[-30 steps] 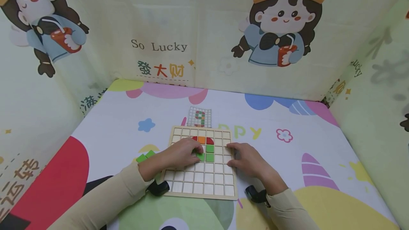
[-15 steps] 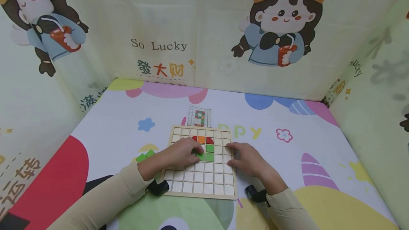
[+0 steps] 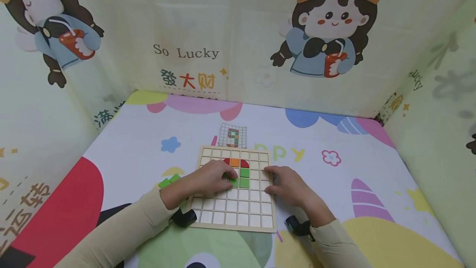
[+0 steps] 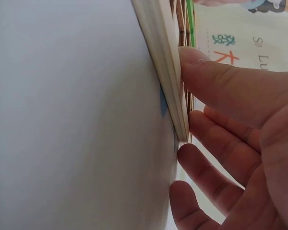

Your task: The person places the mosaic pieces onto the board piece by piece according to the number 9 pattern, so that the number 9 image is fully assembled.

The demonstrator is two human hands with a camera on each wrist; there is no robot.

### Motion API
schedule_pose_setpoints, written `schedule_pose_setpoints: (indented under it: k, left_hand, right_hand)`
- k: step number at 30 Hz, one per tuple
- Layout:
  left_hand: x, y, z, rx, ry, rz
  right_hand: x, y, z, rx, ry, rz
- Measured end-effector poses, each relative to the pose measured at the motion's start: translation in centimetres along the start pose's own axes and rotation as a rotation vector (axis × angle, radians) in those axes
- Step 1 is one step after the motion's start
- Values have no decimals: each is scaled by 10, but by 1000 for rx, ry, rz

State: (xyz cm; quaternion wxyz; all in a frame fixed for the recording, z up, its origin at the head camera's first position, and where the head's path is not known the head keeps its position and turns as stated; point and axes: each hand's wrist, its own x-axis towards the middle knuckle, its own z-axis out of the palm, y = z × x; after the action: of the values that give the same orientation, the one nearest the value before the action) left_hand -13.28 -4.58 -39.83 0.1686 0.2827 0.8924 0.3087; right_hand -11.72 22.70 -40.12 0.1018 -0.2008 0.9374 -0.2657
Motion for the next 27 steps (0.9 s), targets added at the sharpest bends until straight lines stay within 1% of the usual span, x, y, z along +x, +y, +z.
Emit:
schedule_pose_setpoints:
  k: [7,15,20,27]
  left_hand:
    - [-2,2,-1,-7,-10,-26]
    - [-3,4,-2,-22,-15,-26]
    - [-2,3,-2,-34,-15,-25]
    - [-5,1,-7,-61,-14,-16]
  right_hand:
    - [-1,0,0,3,12,-17]
    - [-1,1,1,8,8,-7]
    - [-2,1,0,9,7,-17]
    - [-2,1,0,6,12,-17]
